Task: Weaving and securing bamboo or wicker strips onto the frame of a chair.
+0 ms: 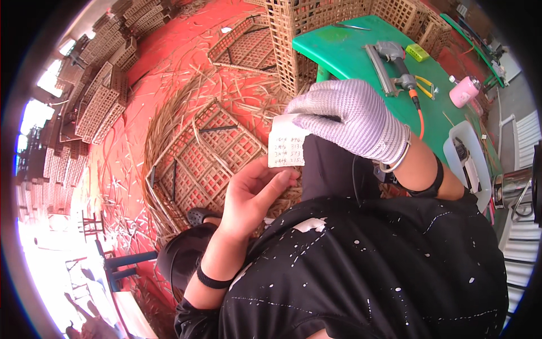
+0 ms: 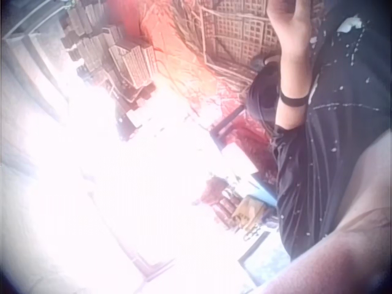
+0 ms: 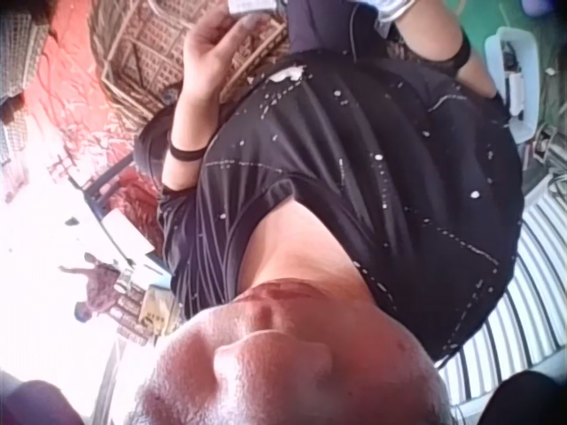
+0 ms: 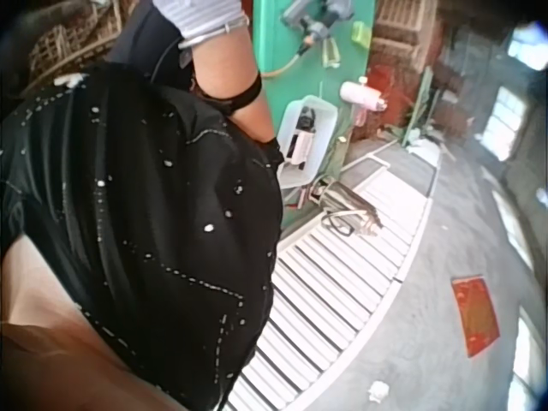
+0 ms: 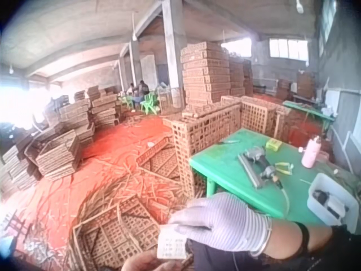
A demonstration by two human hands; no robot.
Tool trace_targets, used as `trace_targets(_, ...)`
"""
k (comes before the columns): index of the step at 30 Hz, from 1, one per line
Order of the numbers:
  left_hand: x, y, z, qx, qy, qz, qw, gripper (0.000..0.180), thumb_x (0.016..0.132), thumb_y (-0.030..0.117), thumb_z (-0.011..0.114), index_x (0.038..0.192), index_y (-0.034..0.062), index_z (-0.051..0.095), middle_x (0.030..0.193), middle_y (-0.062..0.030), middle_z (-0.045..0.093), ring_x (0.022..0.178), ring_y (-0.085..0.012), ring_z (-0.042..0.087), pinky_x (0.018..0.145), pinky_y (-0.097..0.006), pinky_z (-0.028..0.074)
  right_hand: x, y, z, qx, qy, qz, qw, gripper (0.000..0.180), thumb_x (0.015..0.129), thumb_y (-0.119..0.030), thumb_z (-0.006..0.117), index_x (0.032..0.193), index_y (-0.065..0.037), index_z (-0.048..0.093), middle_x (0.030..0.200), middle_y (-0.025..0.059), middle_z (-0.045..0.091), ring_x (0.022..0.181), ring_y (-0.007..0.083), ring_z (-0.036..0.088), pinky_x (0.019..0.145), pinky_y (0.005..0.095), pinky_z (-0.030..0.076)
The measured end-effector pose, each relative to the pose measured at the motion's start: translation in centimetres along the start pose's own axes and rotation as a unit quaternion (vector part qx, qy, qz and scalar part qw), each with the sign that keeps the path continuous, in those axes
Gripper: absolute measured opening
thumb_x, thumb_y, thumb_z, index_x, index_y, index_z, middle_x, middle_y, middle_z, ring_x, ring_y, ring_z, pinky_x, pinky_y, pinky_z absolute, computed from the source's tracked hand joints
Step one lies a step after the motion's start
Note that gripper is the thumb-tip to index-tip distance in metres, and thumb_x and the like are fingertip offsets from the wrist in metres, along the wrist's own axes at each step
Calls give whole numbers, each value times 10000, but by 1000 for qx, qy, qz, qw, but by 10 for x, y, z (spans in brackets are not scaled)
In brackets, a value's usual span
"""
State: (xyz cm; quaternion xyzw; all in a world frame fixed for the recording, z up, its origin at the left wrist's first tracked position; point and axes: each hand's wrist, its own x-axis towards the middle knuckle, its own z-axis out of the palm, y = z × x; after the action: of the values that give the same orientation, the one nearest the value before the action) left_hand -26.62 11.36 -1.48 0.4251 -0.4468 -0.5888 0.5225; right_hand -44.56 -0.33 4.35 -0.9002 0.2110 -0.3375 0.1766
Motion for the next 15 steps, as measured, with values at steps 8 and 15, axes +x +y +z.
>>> trace_targets(8, -2, -1, -6, 45, 36, -16, 998, 246, 880, 97, 527, 1083, -40, 540, 887, -94, 629, 818, -147, 595, 774, -267, 470, -24, 63, -37, -81, 14, 107, 991, 216, 805, -240, 593, 924, -70, 652, 848, 105, 646, 780, 246, 626, 706, 312, 488)
trace_targets(15, 2, -8, -13, 42, 22, -18, 999, 249, 888, 109, 526, 1091, -35, 537, 880, -88, 631, 832, -136, 596, 783, -263, 473, -94, 137, -112, -97, -54, 418, 902, 231, 800, -188, 618, 960, -23, 640, 720, 12, 623, 575, 69, 532, 512, 221, 434)
